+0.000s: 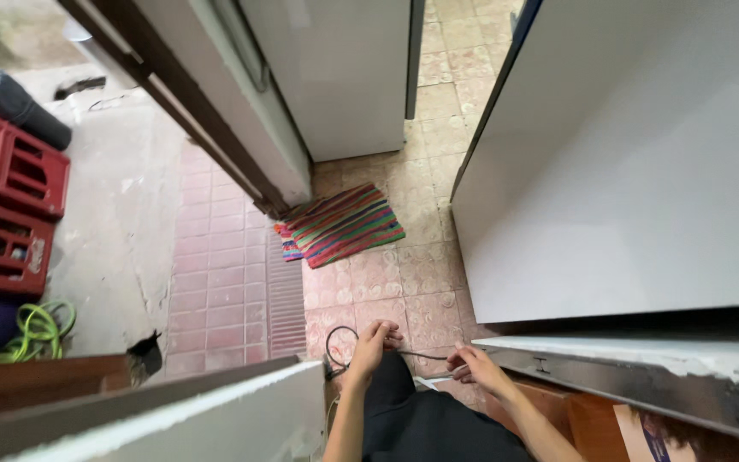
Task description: The person removes several wine bottles from a grocery store shelf, takes the shelf off the rack and moves it to another room, then returns to the original area and places another wine bottle onto a different shelf.
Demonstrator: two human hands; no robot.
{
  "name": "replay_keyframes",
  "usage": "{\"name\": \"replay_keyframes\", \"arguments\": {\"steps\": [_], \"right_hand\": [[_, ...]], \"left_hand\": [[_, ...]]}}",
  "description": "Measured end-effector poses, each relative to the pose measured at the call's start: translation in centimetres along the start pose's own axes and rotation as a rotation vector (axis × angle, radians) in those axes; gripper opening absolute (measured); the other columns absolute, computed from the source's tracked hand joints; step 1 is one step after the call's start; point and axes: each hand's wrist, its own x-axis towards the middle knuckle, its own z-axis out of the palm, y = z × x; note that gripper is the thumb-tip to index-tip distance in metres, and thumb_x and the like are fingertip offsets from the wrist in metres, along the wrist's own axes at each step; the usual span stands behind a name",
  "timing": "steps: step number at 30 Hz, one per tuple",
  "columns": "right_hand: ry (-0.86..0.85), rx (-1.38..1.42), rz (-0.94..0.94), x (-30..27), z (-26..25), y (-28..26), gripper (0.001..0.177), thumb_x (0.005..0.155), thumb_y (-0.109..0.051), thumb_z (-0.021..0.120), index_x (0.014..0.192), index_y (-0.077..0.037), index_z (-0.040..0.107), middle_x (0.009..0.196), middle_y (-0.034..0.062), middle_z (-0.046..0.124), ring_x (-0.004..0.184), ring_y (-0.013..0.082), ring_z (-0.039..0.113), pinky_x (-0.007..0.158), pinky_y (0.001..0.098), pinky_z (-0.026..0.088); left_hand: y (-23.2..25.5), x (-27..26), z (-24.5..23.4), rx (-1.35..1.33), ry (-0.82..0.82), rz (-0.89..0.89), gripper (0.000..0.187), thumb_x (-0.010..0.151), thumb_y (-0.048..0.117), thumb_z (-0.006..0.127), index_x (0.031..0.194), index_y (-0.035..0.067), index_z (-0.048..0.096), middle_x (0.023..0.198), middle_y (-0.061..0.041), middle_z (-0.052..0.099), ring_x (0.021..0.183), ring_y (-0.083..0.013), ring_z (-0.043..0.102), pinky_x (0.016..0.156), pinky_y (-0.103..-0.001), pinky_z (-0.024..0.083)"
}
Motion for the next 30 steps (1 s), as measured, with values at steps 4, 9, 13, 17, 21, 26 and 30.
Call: {"name": "replay_keyframes", "arguments": {"steps": [4,9,13,17,21,26,30], "right_hand": [[0.062,0.097,0.054,3.7,-0.3,-4.4,0.049,0.105,-0.043,0.046,0.102,-0.001,0.071,0.093,0.015,0.075,0.072,0.0207,0.066,0.068,0.0291,0.05],[0.231,0.272,0.105,8.1,0.2,-15.7,0.052,0.103,-0.045,0.052,0.102,0.003,0.071,0.095,0.017,0.073,0.075,0.0229,0.069,0.072,0.0346,0.054],[0.193,0.356,-0.008,13.9,0.5,-23.7,0.045,0.108,-0.037,0.046,0.102,0.002,0.067,0.095,0.0189,0.071,0.074,0.0263,0.067,0.071,0.0367,0.056],[0.213,0.366,-0.112,17.8,0.5,-31.9,0.044,0.107,-0.038,0.045,0.103,-0.001,0.069,0.097,0.0176,0.073,0.076,0.0234,0.068,0.07,0.0318,0.052],[0.177,0.431,-0.162,23.9,-1.4,-36.5,0.043,0.106,-0.037,0.046,0.106,-0.001,0.068,0.097,0.0173,0.074,0.075,0.0225,0.069,0.069,0.0306,0.053],[0.189,0.491,-0.099,31.1,-3.8,-44.4,0.043,0.105,-0.037,0.047,0.103,0.001,0.068,0.097,0.0169,0.074,0.073,0.0222,0.069,0.07,0.0321,0.055],[0.174,0.448,-0.005,37.7,-7.5,-51.6,0.036,0.107,-0.031,0.046,0.097,-0.002,0.065,0.087,0.0156,0.069,0.061,0.0179,0.057,0.053,0.0254,0.044]], "left_hand": [[3.0,6.8,0.0,0.016,-0.084,-0.095,0.026,0.102,0.027,0.053,0.104,0.006,0.068,0.093,-0.011,0.074,0.069,-0.0165,0.067,0.07,-0.028,0.053],[10.7,17.4,-1.3,0.07,-0.136,-0.145,0.026,0.102,0.026,0.05,0.101,0.007,0.069,0.088,-0.012,0.076,0.066,-0.0176,0.07,0.062,-0.025,0.045],[20.9,24.6,-3.6,0.272,-0.387,-0.063,0.027,0.105,0.031,0.047,0.106,0.011,0.066,0.099,-0.009,0.072,0.079,-0.0147,0.064,0.08,-0.027,0.052],[30.3,32.2,-2.9,0.426,-0.49,0.037,0.035,0.104,0.035,0.048,0.112,0.006,0.068,0.101,-0.01,0.07,0.085,-0.0167,0.066,0.083,-0.03,0.054],[35.5,41.6,-0.1,0.385,-0.581,0.147,0.037,0.105,0.033,0.05,0.112,0.002,0.068,0.101,-0.016,0.074,0.085,-0.0206,0.072,0.081,-0.03,0.06],[41.7,48.1,4.7,0.443,-0.584,0.216,0.034,0.104,0.03,0.05,0.108,0.003,0.07,0.096,-0.013,0.075,0.082,-0.0174,0.073,0.08,-0.029,0.059],[46.8,51.2,9.5,0.555,-0.538,0.234,0.031,0.102,0.034,0.05,0.106,0.011,0.071,0.093,-0.007,0.078,0.081,-0.0122,0.075,0.076,-0.025,0.057]]}}
